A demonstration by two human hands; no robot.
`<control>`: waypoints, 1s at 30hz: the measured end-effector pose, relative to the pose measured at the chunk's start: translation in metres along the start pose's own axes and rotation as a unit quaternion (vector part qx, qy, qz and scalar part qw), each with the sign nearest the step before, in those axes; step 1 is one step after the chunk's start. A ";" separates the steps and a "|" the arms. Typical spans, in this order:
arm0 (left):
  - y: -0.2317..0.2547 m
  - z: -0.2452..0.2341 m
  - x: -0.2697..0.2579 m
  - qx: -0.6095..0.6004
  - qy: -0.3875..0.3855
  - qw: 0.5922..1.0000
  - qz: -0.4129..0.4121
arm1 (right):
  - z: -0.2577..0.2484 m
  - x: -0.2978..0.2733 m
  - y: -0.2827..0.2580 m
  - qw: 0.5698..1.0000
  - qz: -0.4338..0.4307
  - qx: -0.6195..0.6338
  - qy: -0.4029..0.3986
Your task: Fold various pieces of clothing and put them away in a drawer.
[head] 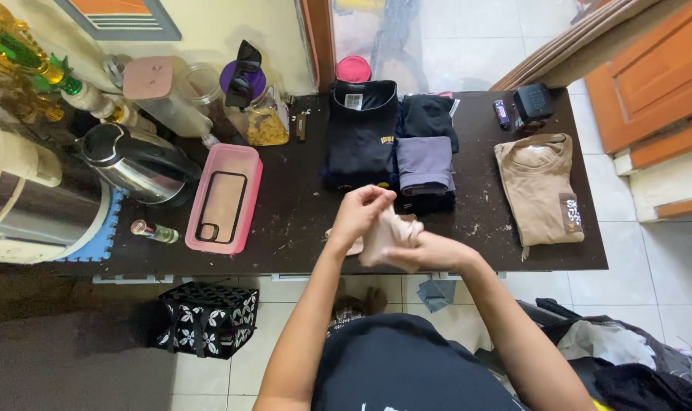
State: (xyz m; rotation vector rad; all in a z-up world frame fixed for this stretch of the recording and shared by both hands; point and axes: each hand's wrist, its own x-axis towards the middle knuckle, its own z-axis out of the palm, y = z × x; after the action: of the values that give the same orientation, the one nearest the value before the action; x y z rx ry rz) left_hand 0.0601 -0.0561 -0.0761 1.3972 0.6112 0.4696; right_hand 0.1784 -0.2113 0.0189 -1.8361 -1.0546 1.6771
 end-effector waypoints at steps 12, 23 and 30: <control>-0.016 0.005 -0.034 -0.123 -0.033 0.984 -0.128 | 0.004 0.028 0.031 0.932 -0.195 0.264 0.154; 0.023 -0.012 -0.024 -0.161 -0.008 0.984 -0.078 | 0.009 0.052 0.025 0.889 -0.225 0.333 0.220; 0.019 -0.029 -0.015 -0.088 -0.001 0.996 -0.020 | 0.018 0.048 -0.021 0.921 -0.229 0.271 0.162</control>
State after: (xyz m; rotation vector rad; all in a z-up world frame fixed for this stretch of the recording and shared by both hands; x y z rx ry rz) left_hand 0.0309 -0.0409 -0.0573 1.2168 0.5811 0.4770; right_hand 0.1541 -0.1644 0.0012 -1.3141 -0.7089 1.1754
